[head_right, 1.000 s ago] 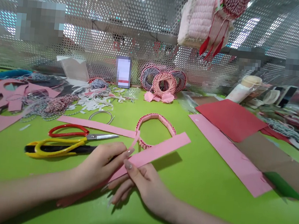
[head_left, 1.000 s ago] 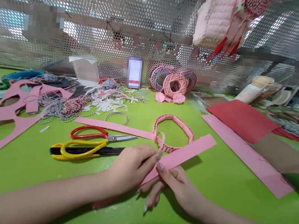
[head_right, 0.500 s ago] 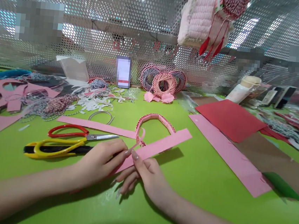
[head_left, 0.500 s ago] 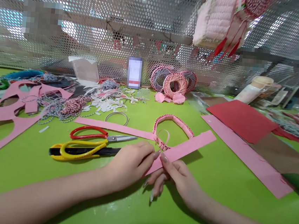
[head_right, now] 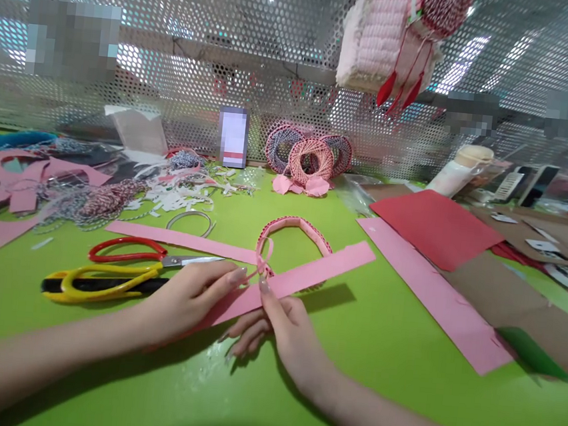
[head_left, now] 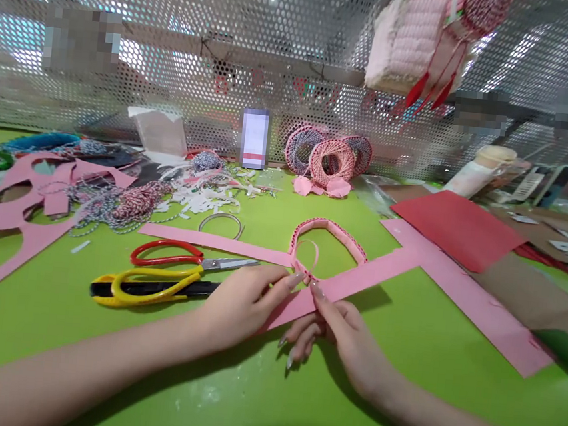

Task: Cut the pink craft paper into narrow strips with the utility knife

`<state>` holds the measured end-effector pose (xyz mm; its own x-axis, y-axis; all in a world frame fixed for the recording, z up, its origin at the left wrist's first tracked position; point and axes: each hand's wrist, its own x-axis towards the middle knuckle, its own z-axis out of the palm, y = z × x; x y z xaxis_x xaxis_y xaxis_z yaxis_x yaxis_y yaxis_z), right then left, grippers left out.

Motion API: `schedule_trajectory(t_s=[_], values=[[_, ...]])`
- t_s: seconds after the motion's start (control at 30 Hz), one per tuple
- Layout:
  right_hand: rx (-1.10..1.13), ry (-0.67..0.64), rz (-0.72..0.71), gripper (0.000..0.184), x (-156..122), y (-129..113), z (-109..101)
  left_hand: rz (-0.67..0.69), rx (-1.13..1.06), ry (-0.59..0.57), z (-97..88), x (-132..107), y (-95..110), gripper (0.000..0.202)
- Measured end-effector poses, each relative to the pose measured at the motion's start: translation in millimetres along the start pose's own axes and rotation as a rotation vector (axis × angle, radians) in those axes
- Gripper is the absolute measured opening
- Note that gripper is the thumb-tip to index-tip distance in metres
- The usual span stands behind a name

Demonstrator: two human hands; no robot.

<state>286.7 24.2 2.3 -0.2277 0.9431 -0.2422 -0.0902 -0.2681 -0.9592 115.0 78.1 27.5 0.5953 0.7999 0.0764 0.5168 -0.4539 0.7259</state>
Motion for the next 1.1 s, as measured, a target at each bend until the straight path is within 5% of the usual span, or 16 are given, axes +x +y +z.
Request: schedule_trajectory(t_s=[0.2, 0.67, 0.97, 1.1], values=[[-0.044, 0.082, -0.038, 0.065, 2, 0, -1, -0.019, 0.082, -0.041, 2.6, -4, -5, 0.031], [-0.089, -0.036, -0.010, 0.052, -4, 2, 3, -0.027, 0.036, 0.000, 9.7, -2, -6, 0.027], [-0.037, 0.154, -0.068, 0.052, 3, -1, -4, -0.082, 0.006, -0.092, 2.3, 1, -6, 0.041], [-0.056, 0.126, -0.113, 0.053, 4, 0, -6, -0.077, 0.000, -0.091, 6.9, -1, -6, 0.038]])
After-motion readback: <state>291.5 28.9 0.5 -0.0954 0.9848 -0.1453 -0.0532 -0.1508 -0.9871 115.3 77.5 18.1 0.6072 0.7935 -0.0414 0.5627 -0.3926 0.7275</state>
